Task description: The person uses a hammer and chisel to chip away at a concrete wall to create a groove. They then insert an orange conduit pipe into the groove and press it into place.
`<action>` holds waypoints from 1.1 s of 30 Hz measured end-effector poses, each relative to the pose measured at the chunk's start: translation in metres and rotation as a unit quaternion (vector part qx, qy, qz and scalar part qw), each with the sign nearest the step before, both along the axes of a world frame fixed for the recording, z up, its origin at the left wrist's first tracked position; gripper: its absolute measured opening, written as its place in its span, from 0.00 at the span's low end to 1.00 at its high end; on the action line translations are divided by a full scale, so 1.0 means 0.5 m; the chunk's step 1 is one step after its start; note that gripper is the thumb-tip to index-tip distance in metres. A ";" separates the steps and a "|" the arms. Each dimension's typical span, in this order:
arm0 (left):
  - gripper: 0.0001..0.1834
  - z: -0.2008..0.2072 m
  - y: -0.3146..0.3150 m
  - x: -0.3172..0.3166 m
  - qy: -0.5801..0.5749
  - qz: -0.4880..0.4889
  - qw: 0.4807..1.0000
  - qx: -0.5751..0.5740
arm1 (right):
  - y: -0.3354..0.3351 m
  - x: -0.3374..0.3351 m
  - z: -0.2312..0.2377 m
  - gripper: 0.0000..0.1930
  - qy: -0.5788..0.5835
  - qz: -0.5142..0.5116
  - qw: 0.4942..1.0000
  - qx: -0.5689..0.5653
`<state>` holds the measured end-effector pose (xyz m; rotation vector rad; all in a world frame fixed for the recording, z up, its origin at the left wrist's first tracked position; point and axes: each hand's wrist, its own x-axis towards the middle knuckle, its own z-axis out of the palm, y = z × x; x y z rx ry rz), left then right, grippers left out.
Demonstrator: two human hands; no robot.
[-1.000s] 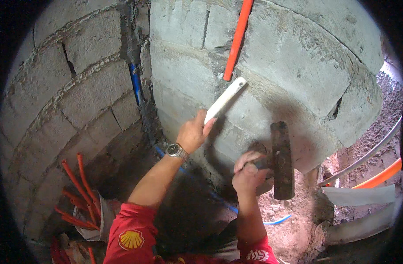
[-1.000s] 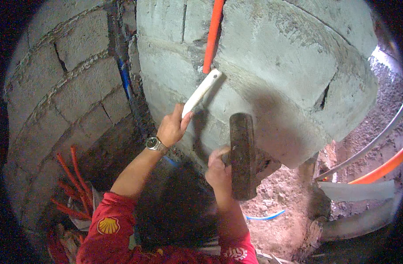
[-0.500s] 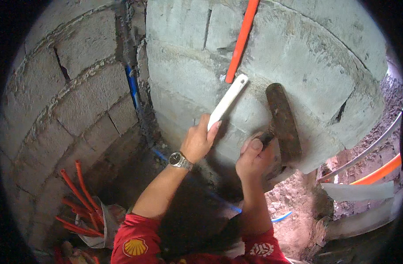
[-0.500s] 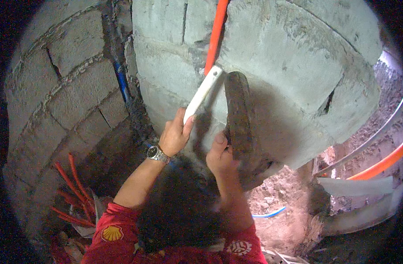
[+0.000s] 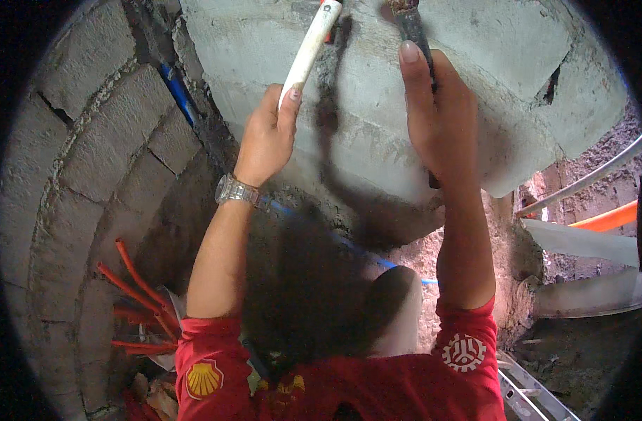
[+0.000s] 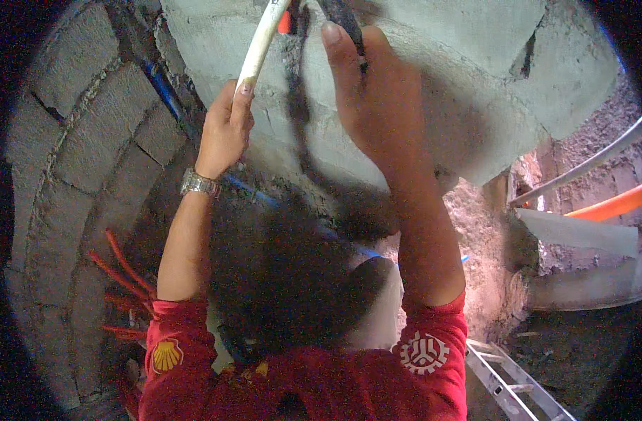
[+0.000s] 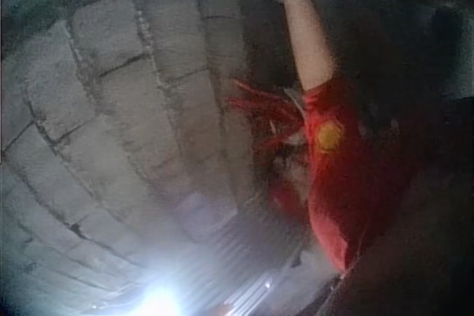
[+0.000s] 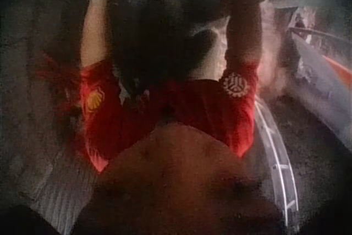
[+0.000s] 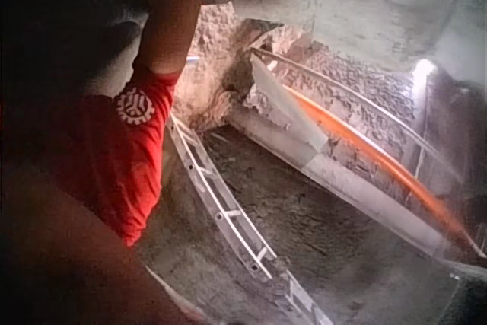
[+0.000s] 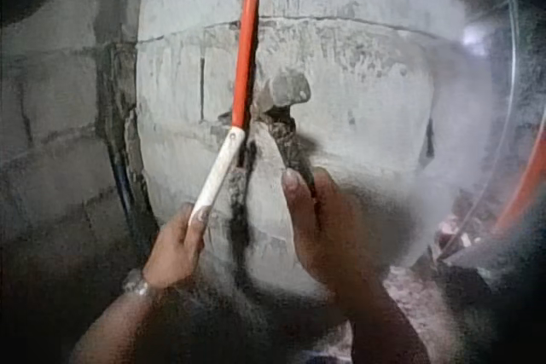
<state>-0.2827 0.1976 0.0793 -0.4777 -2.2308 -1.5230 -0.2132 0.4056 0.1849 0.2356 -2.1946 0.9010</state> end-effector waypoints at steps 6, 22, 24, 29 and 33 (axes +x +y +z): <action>0.19 -0.024 0.020 0.003 -0.043 -0.044 0.992 0.108 | 0.008 0.017 -0.017 0.23 -0.040 -0.005 0.999 0.008; 0.24 0.043 0.017 0.031 0.004 0.046 0.997 -0.065 | 0.038 -0.052 0.041 0.24 0.052 0.000 0.967 0.248; 0.24 0.037 0.004 0.028 0.007 0.051 0.996 -0.075 | 0.011 -0.031 0.078 0.24 0.041 -0.009 0.968 0.247; 0.24 0.056 0.005 0.021 -0.015 0.038 0.996 -0.081 | 0.015 -0.036 0.068 0.19 0.071 -0.045 0.965 0.247; 0.24 0.051 -0.001 0.018 0.003 0.036 0.997 -0.072 | 0.025 -0.073 0.106 0.19 0.006 -0.027 0.960 0.277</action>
